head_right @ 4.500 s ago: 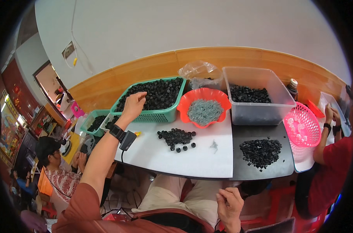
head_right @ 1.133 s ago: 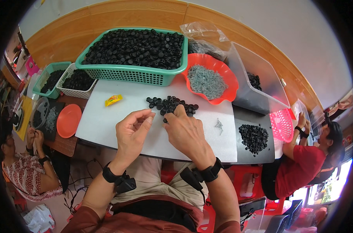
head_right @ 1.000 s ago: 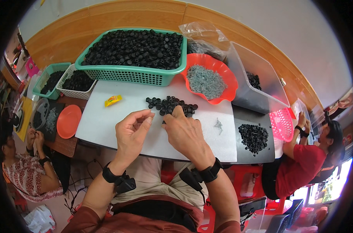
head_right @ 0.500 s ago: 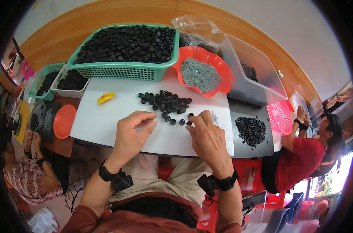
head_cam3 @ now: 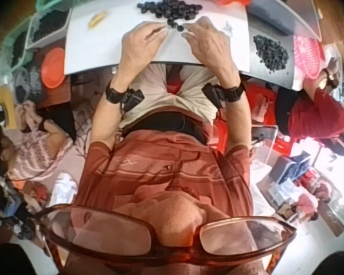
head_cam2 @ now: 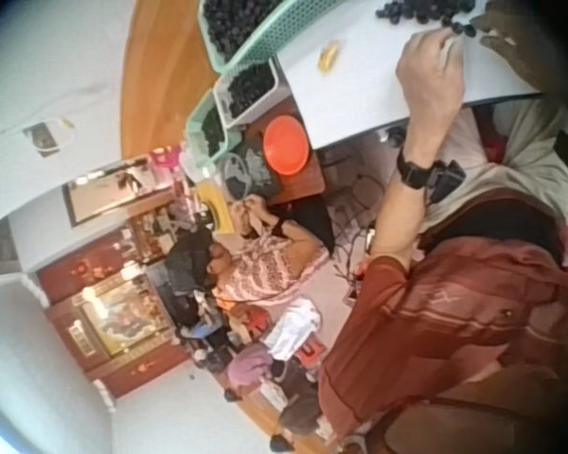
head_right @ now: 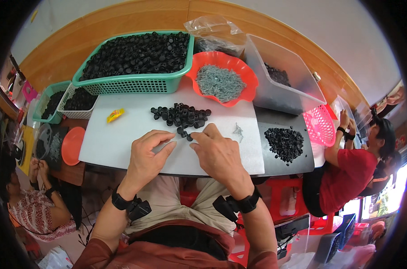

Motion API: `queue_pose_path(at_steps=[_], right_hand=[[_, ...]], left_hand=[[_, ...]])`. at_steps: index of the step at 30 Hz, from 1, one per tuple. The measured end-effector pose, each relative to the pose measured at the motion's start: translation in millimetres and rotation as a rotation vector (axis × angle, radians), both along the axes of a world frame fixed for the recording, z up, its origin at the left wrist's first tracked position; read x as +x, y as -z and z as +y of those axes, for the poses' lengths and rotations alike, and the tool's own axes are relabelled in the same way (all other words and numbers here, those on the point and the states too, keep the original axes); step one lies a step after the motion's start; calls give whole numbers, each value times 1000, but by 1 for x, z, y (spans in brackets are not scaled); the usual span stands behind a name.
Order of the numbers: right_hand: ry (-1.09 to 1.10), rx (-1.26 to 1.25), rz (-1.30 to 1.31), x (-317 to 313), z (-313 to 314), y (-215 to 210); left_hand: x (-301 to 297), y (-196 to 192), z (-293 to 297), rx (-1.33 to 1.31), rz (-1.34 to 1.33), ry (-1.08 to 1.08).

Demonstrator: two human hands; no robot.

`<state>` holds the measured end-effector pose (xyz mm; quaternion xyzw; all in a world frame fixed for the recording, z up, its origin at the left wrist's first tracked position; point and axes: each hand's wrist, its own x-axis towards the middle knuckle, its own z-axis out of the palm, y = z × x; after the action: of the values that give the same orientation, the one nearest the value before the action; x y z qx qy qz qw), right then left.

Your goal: The person picks up a black plastic cap and a metal pin, inserts the pin into the cap, and presses them together. They then place the assembled component onto the white work surface and repeat the process with additional caps and pins.

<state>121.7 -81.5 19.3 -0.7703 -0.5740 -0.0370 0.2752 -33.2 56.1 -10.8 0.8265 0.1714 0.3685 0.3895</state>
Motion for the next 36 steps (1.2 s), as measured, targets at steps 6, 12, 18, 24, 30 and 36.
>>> queue_pose_path(at_steps=[6,12,18,24,30,36], right_hand=[[-4,-102,-110,3,11,15],[-39,-34,-42,-2,6,11],[-128,202,202,-25,-3,0],[-180,268,402,-26,-12,5],[268,195,194,23,-46,11],[458,44,6,65,-61,22]], left_hand=[[-1,-1,-1,-32,8,14],[-3,-7,-1,-168,-45,65],[-5,-3,-3,-662,-99,308],[-7,-4,0,-767,-53,401],[0,-4,-10,-401,14,238],[11,-3,-18,-31,48,154]])
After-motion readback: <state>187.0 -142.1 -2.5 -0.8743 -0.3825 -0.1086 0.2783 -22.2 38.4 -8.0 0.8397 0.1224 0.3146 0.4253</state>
